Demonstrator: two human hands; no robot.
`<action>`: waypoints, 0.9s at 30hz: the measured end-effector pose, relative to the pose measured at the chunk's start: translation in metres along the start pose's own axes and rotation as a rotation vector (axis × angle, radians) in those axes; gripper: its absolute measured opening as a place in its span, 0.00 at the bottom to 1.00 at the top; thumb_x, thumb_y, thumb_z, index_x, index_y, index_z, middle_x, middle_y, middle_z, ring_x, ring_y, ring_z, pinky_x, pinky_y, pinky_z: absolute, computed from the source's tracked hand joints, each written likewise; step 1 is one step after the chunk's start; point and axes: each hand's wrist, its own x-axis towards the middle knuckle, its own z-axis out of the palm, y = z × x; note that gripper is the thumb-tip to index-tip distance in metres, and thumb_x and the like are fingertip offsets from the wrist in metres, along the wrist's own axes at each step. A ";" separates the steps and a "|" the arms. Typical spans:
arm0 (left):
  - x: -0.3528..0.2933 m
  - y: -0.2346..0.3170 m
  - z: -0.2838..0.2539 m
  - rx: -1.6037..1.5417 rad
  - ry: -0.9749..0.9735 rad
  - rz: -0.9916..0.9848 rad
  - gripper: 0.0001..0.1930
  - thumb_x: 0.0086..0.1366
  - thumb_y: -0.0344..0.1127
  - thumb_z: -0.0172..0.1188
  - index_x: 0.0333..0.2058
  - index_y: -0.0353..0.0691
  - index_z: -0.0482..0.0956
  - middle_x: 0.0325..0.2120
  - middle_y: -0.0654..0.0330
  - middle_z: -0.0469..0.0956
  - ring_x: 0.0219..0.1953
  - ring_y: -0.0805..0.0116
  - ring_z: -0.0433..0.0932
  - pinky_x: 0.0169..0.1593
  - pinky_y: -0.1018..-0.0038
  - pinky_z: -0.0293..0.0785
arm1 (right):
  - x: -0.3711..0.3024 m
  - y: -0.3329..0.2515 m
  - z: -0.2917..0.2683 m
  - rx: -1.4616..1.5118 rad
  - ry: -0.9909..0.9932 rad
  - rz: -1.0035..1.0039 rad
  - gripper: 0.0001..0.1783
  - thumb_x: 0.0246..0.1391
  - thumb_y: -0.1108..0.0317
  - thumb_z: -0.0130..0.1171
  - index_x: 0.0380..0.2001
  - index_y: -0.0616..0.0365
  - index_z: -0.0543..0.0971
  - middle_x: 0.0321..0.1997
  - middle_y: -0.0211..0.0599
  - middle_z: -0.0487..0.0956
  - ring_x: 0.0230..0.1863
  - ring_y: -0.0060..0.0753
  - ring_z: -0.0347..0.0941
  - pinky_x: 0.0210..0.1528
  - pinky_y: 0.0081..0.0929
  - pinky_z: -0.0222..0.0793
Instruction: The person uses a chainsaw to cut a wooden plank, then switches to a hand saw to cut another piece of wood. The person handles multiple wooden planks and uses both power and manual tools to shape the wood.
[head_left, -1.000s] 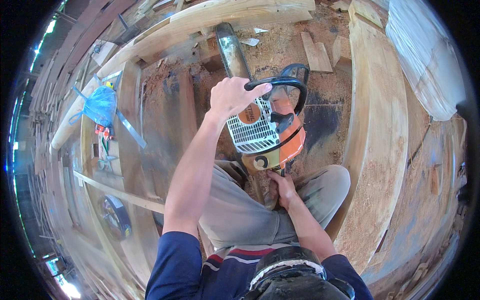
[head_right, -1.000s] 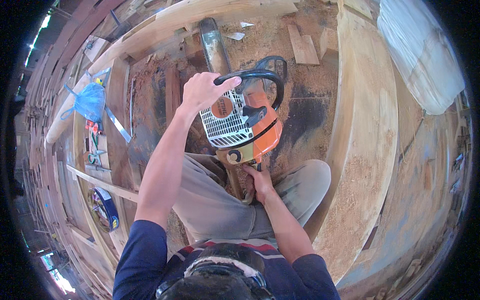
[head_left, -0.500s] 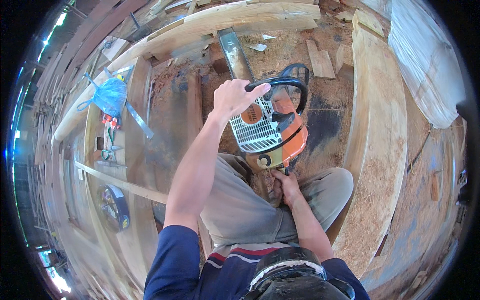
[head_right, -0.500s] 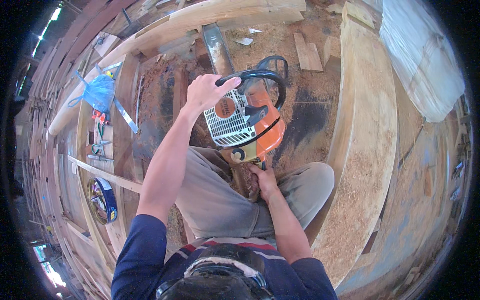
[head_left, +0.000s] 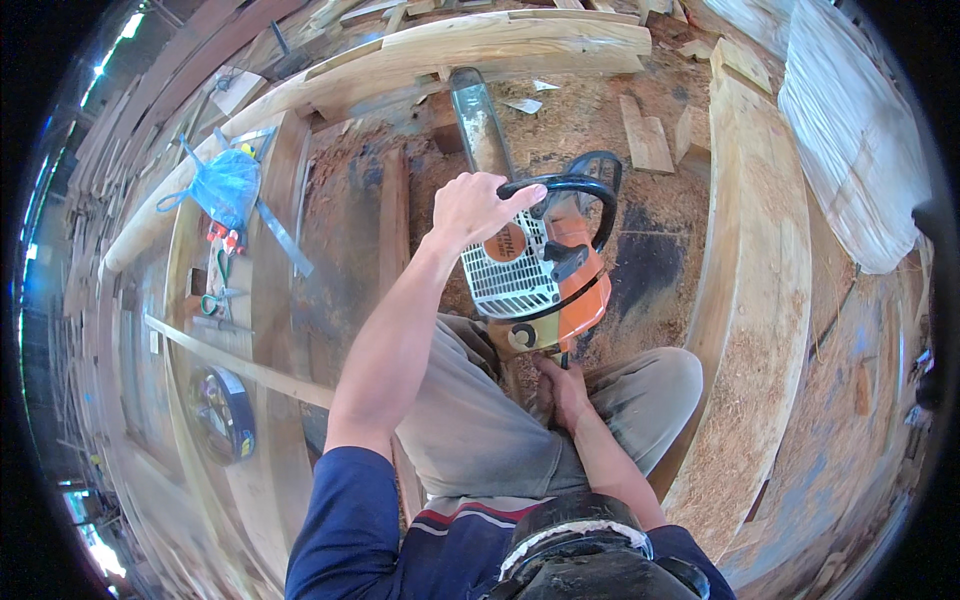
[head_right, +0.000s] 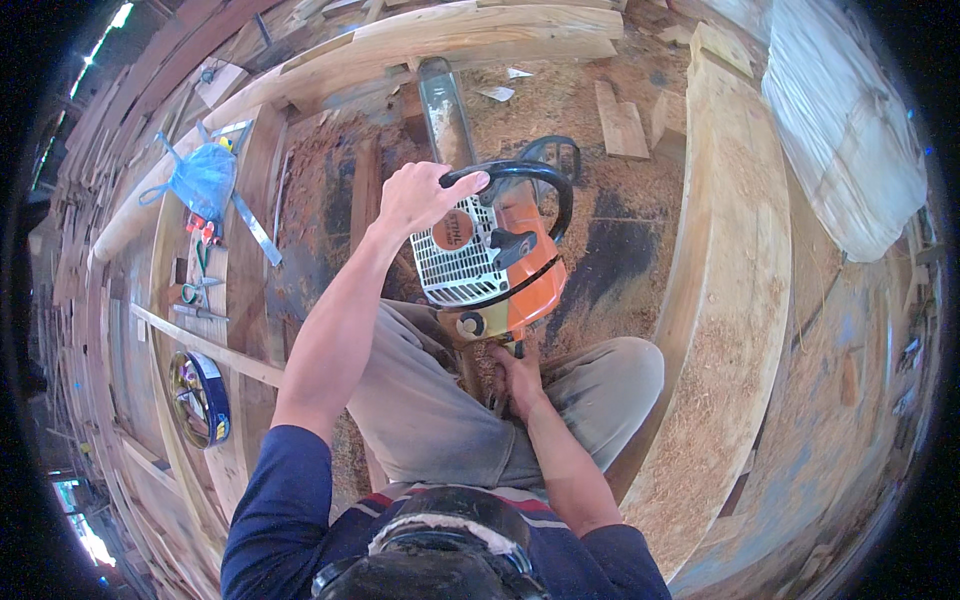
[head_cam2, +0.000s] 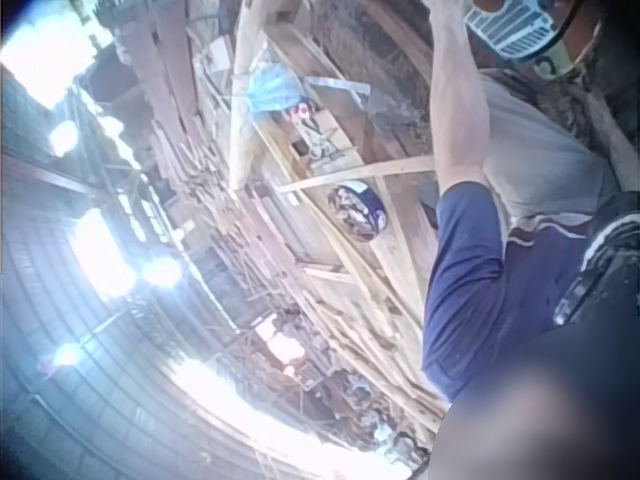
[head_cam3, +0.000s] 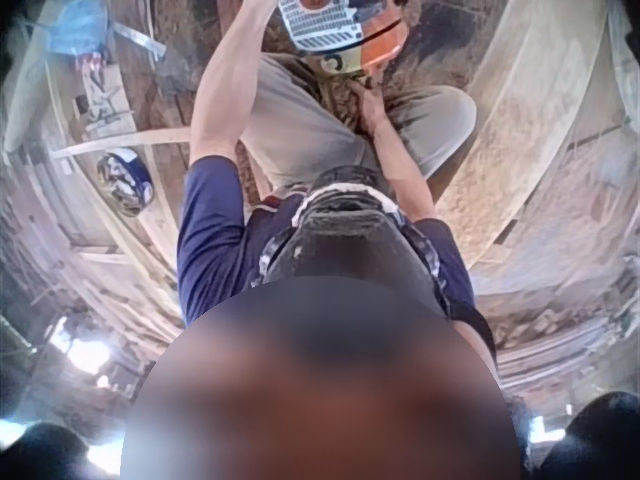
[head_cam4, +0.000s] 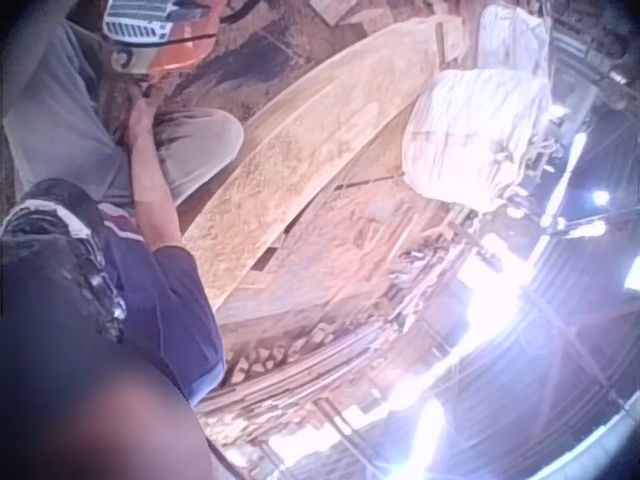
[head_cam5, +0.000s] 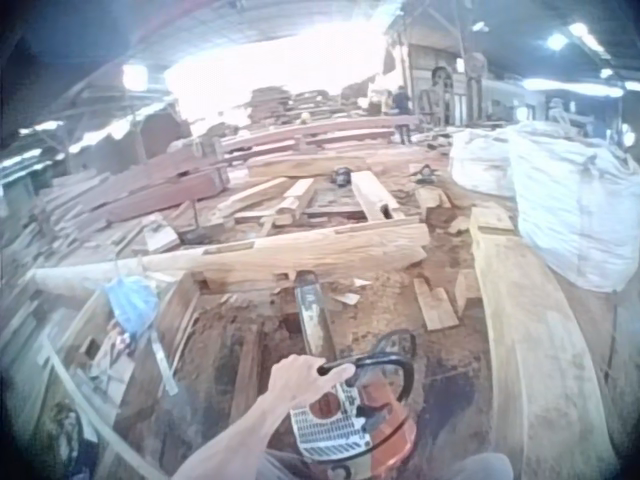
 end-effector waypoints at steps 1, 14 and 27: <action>-0.001 -0.001 0.000 0.010 0.014 0.000 0.43 0.60 0.79 0.54 0.30 0.36 0.88 0.24 0.45 0.84 0.34 0.44 0.84 0.41 0.53 0.78 | -0.001 0.001 0.002 0.003 0.001 0.004 0.10 0.61 0.64 0.66 0.39 0.56 0.77 0.14 0.28 0.69 0.10 0.26 0.64 0.12 0.30 0.56; -0.005 -0.011 -0.003 -0.024 0.013 -0.013 0.41 0.61 0.78 0.55 0.29 0.37 0.88 0.22 0.48 0.82 0.32 0.47 0.84 0.40 0.54 0.77 | 0.000 0.001 0.011 -0.030 -0.003 0.055 0.14 0.62 0.63 0.64 0.25 0.53 0.72 0.14 0.28 0.66 0.12 0.29 0.60 0.16 0.34 0.55; -0.006 -0.009 -0.011 -0.047 -0.039 -0.072 0.41 0.60 0.78 0.56 0.34 0.38 0.89 0.25 0.48 0.84 0.36 0.47 0.85 0.46 0.54 0.77 | 0.008 0.001 0.013 -0.061 0.027 -0.027 0.11 0.60 0.63 0.66 0.32 0.58 0.77 0.15 0.31 0.70 0.12 0.30 0.64 0.15 0.33 0.58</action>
